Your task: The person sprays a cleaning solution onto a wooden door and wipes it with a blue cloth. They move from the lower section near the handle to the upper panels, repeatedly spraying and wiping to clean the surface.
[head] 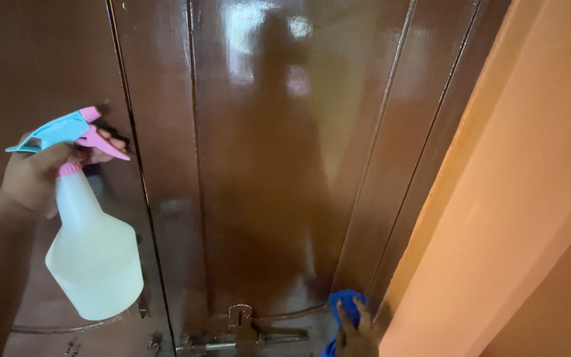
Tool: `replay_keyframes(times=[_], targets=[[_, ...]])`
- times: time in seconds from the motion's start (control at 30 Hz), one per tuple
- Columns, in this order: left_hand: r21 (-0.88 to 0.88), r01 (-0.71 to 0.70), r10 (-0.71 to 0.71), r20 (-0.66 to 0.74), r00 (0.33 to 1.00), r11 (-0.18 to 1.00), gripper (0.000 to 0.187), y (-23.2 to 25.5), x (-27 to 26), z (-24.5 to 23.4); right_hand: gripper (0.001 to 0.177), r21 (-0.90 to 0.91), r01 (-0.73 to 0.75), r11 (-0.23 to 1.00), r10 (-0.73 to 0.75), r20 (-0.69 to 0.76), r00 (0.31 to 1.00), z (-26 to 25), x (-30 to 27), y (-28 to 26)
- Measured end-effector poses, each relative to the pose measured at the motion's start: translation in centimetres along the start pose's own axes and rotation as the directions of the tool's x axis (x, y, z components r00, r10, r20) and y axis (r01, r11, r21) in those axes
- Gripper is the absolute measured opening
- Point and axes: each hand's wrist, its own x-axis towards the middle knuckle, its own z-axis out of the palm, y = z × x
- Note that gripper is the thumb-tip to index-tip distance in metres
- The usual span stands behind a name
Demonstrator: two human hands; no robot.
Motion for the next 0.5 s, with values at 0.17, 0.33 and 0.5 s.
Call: replay_keyframes(times=[0.17,0.33,0.5], targets=[[0.063,0.002,-0.002,-0.008,1.000,0.998,0.064,0.4,0.1,0.0,0.068,0.055,0.063,0.996,-0.067,0.066,0.996,2.8,-3.5,2.4],[0.069,0.041,-0.038,-0.038,0.999,0.997,0.065,0.7,0.1,0.4,0.067,0.198,-0.068,0.978,0.074,-0.023,0.997,-2.4,-0.6,0.5],[0.024,0.021,-0.021,-0.009,1.000,1.000,0.064,0.8,-0.1,0.6,0.066,0.134,-0.175,0.975,0.201,-0.216,0.955,-8.2,3.8,-2.8]])
